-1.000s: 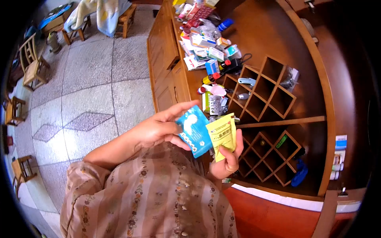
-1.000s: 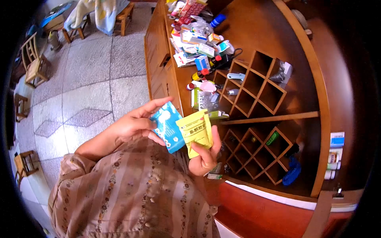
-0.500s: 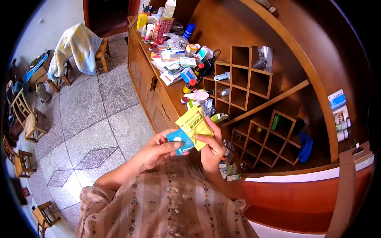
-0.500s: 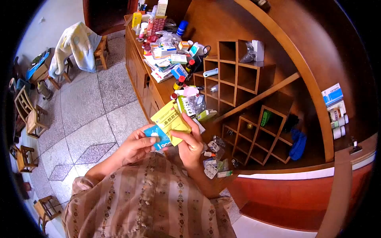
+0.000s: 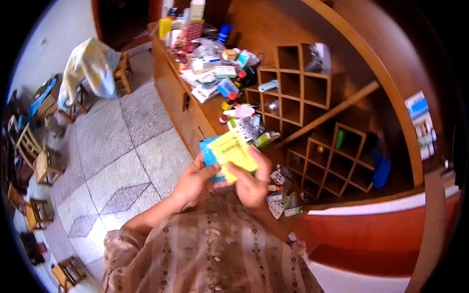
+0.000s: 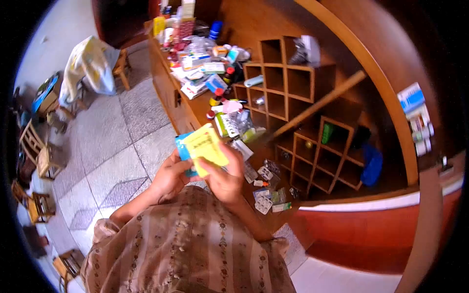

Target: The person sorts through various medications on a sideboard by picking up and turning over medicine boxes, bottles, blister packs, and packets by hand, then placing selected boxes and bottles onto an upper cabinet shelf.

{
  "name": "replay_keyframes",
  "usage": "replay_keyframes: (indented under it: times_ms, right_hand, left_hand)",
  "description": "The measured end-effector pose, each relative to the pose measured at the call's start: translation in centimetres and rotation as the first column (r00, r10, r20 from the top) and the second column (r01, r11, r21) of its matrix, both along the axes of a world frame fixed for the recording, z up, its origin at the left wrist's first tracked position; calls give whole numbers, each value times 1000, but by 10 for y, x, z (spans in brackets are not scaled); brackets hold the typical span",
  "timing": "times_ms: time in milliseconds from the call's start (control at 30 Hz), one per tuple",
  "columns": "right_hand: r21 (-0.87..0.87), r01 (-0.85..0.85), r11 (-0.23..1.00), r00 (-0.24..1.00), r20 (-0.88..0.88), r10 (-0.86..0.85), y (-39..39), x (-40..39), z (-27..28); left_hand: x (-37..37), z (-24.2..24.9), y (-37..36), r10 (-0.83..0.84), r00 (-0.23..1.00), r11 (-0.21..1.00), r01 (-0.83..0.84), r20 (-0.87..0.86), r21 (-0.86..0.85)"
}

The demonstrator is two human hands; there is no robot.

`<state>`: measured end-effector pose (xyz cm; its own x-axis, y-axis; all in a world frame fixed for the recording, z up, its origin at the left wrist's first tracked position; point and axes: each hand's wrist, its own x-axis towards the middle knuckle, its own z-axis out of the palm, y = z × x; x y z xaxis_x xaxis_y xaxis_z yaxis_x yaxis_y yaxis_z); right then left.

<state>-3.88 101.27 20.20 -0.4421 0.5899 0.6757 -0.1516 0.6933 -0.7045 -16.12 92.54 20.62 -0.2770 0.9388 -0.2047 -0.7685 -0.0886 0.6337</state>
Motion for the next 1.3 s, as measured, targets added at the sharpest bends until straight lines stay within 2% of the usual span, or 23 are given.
replay_keyframes:
  times_ms: [33, 67, 100, 133, 200, 267, 300, 433, 500, 533, 600, 633, 700, 833, 900, 1100, 1300]
  right_hand:
    - [-139, -32, 990, 997, 71, 42, -6, 0, 2]
    - [189, 13, 982, 971, 230, -57, -2, 6, 3]
    - [279, 31, 960, 955, 275, -111, -2, 10, 10]
    - [356, 42, 934, 930, 326, -167, -3, 14, 15]
    - [362, 71, 929, 915, 347, -205, -6, 19, 0]
    - [408, 69, 911, 910, 349, -225, -13, 24, -10]
    - [400, 68, 914, 914, 342, -218, -15, 26, -12]
    - [270, 8, 963, 885, 446, -133, -10, 51, -7]
    - [11, 57, 998, 961, 271, -58, -3, 74, -14]
    - [-107, 189, 976, 907, 399, -132, 0, 96, -13]
    - [-157, 430, 889, 831, 455, -321, 29, 146, -50]
    - [-236, 604, 761, 690, 633, -351, 39, 175, -54]
    - [105, 683, 723, 364, 809, -462, 57, 236, -101]
    - [89, 625, 775, 331, 870, -366, 65, 261, -121]
    - [294, 565, 771, 415, 706, -574, 57, 248, -123]
    - [341, 539, 770, 366, 729, -579, 22, 233, -138]
    - [433, 513, 741, 354, 680, -642, 40, 246, -155]
  left_hand:
    - [1, 0, -2, -3, 997, 1000, 4, 73, -4]
    - [-1, -7, -2, -57, 995, 997, 53, 80, 53]
    - [3, -3, -2, -37, 992, 999, 35, 119, 19]
    - [1, -9, -3, -112, 981, 991, 98, 158, 95]
    - [7, -21, -3, -101, 982, 993, 88, 162, 83]
    - [19, -15, 2, -1, 999, 996, 6, 52, -88]
    - [20, -23, 5, -20, 999, 994, 24, 40, -110]
    - [22, -40, 15, -57, 997, 978, 66, 55, -196]
    - [29, -29, 18, -92, 995, 955, 102, 47, -279]
    - [32, -23, 18, -99, 994, 952, 109, 48, -287]
    - [36, -16, 19, -124, 987, 893, 64, -106, -445]
    - [37, -17, 20, -123, 987, 892, 65, -102, -448]
    - [36, -20, 19, -200, 971, 890, 123, -134, -438]
    - [42, -21, 22, -201, 972, 879, 125, -119, -461]
    - [42, -21, 23, -190, 975, 883, 118, -115, -454]
    - [45, -22, 24, -147, 984, 919, 98, -102, -383]
    - [46, -22, 24, -109, 994, 925, 89, -33, -370]
